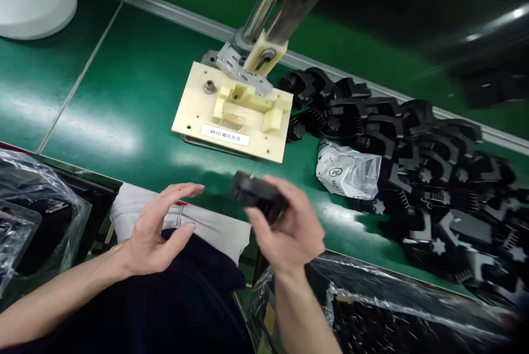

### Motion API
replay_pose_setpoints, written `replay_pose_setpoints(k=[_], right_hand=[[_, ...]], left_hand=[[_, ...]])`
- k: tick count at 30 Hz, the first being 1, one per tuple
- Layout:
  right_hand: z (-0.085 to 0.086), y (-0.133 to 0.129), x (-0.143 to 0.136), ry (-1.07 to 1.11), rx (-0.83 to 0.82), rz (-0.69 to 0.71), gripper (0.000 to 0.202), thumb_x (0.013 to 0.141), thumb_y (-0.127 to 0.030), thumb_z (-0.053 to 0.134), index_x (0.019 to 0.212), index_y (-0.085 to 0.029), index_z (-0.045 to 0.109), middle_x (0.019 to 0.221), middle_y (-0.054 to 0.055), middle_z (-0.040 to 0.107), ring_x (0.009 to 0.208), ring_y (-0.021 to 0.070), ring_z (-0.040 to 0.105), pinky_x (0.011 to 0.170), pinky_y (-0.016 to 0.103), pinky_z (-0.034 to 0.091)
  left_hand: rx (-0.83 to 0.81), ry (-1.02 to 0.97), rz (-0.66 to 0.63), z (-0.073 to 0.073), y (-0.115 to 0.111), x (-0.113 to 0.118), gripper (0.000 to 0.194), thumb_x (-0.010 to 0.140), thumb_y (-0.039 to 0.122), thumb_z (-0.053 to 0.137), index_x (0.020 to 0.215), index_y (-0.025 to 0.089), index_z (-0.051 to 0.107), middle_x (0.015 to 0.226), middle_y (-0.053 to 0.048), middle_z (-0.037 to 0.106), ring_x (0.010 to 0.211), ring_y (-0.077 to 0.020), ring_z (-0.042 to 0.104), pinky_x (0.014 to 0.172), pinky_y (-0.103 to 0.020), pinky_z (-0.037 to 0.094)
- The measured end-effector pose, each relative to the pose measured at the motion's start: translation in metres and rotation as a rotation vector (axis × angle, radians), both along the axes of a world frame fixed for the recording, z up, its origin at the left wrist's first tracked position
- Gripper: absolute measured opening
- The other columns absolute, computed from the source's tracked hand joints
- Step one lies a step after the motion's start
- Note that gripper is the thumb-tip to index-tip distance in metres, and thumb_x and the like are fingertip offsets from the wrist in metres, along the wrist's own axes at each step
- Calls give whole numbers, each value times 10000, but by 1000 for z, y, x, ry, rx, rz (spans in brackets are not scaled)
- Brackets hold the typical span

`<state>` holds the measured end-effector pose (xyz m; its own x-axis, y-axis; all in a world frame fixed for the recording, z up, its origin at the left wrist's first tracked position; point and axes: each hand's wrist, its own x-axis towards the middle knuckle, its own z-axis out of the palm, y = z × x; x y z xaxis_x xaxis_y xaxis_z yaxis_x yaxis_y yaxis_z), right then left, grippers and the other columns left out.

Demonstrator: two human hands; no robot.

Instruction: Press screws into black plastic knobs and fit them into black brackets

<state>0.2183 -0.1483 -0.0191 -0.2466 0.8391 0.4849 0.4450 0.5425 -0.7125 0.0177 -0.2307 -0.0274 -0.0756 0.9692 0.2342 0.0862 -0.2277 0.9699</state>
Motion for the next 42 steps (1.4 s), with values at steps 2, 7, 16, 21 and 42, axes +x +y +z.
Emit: replay_pose_setpoints(k=[2, 7, 16, 21, 42], right_hand=[[11, 37, 1, -109, 177, -38, 497, 777, -258, 725, 1240, -242, 543, 1116, 101, 647, 1016, 269, 616, 873, 449, 529], [18, 112, -15, -352, 257, -60, 406, 840, -432, 635, 1147, -169, 605, 1095, 112, 658, 1000, 263, 617, 882, 422, 513], [-5, 128, -39, -419, 282, 24, 376, 924, -405, 506, 1184, -151, 603, 1153, 136, 630, 1108, 282, 553, 952, 461, 448], [-6, 88, 9, -297, 309, -208, 255, 904, -310, 525, 1094, -178, 633, 1163, 126, 629, 1098, 257, 584, 931, 436, 490], [-7, 128, 141, -610, -420, -497, 41, 630, -194, 562, 598, -215, 579, 590, 23, 609, 577, 202, 586, 523, 283, 393]], left_hand=[[-8, 15, 60, -2, 4, -4, 523, 856, 70, 548, 1348, 228, 472, 1180, -107, 634, 1122, -245, 597, 995, -442, 486], [-114, 66, 165, -14, -1, -11, 406, 887, 120, 534, 1278, 228, 523, 1069, -74, 678, 1017, -193, 650, 926, -350, 530], [-248, 150, 307, -30, -17, -26, 324, 910, 240, 522, 1233, 215, 538, 1046, -74, 697, 972, -192, 681, 858, -319, 565], [-109, 364, 339, -38, -9, -54, 305, 865, 220, 578, 1169, 212, 584, 1034, -67, 694, 988, -209, 669, 890, -358, 544], [526, 775, 112, -8, 97, 4, 461, 842, 48, 505, 1275, 207, 500, 1148, -121, 643, 1123, -242, 603, 941, -434, 520]])
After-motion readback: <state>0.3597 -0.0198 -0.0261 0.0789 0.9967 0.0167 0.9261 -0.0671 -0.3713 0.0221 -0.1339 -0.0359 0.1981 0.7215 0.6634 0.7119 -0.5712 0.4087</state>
